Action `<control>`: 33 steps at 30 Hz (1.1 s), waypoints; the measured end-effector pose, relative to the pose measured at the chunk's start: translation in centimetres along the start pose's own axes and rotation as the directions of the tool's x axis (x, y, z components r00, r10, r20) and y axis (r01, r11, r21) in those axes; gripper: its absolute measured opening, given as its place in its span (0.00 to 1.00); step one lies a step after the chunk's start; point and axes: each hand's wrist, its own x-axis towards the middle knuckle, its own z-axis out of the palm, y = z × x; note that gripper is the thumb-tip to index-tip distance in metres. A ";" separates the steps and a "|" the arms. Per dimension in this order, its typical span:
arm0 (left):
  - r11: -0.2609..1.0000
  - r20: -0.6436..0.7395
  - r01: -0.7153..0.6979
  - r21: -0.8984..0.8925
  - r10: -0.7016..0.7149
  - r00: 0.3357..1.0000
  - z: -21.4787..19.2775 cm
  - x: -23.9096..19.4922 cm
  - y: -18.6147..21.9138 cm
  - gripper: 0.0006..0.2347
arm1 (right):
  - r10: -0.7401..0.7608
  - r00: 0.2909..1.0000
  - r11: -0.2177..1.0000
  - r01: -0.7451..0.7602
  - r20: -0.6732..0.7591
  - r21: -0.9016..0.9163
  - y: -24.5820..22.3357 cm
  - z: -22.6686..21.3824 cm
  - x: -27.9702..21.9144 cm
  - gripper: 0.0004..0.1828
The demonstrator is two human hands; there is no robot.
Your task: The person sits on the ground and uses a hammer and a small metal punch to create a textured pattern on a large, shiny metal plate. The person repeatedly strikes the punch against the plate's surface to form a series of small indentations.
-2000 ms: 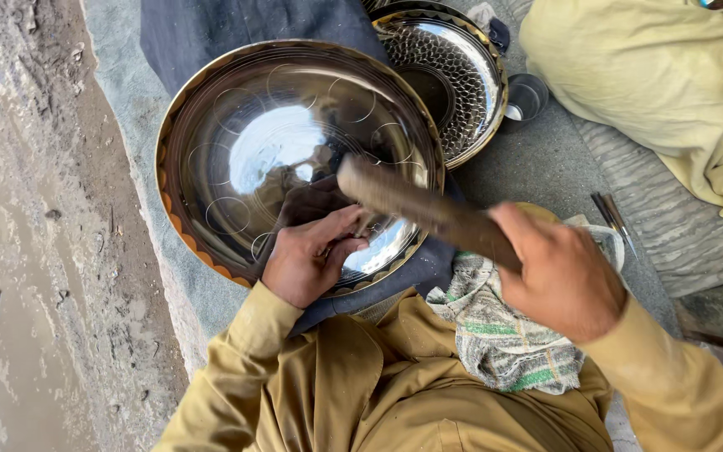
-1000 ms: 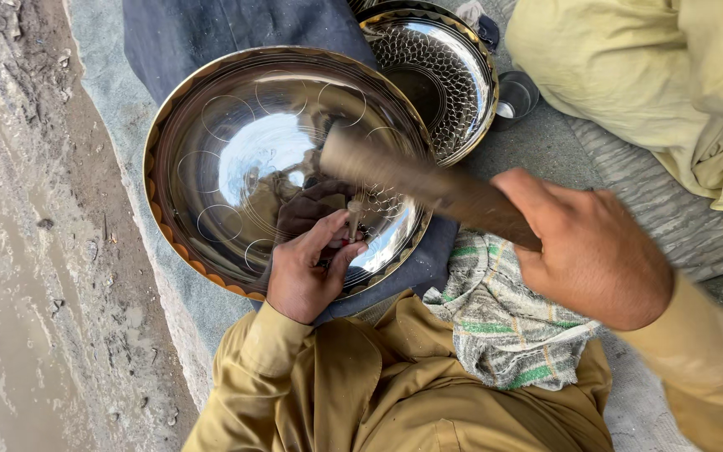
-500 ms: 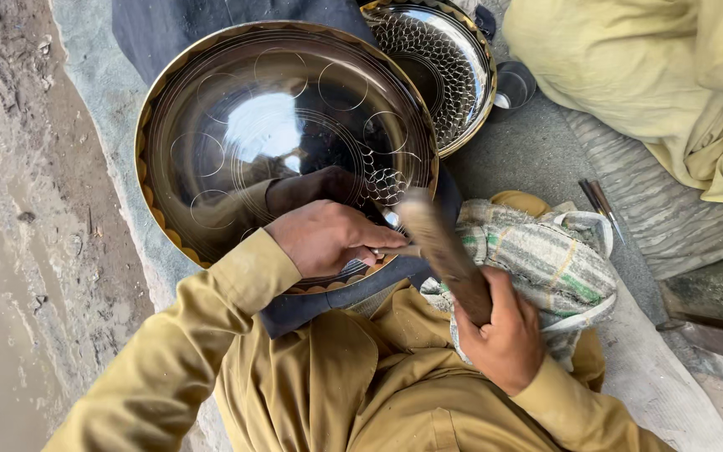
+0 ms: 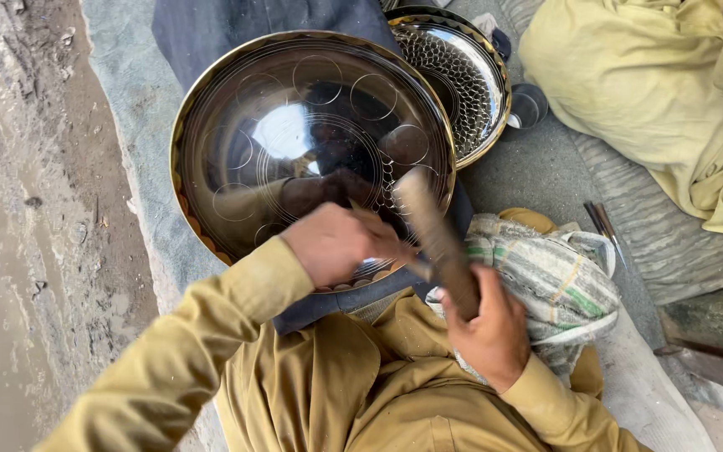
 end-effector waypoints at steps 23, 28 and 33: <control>0.864 -0.329 0.341 -0.371 -0.466 0.821 3.1 -1.5 0.8 0.21 | -0.019 0.978 1.000 0.023 0.208 -0.017 -5.1 -8.0 11.0 0.26; 0.914 -0.177 0.235 -0.331 -0.304 0.936 1.8 -0.9 -0.9 0.21 | -0.006 0.985 0.998 0.016 0.175 -0.061 -2.4 -8.0 7.0 0.27; 0.921 -0.153 0.266 -0.285 -0.318 0.936 2.1 -1.0 -0.9 0.19 | -0.083 0.996 0.994 0.082 -0.013 -0.076 0.2 -6.9 3.5 0.27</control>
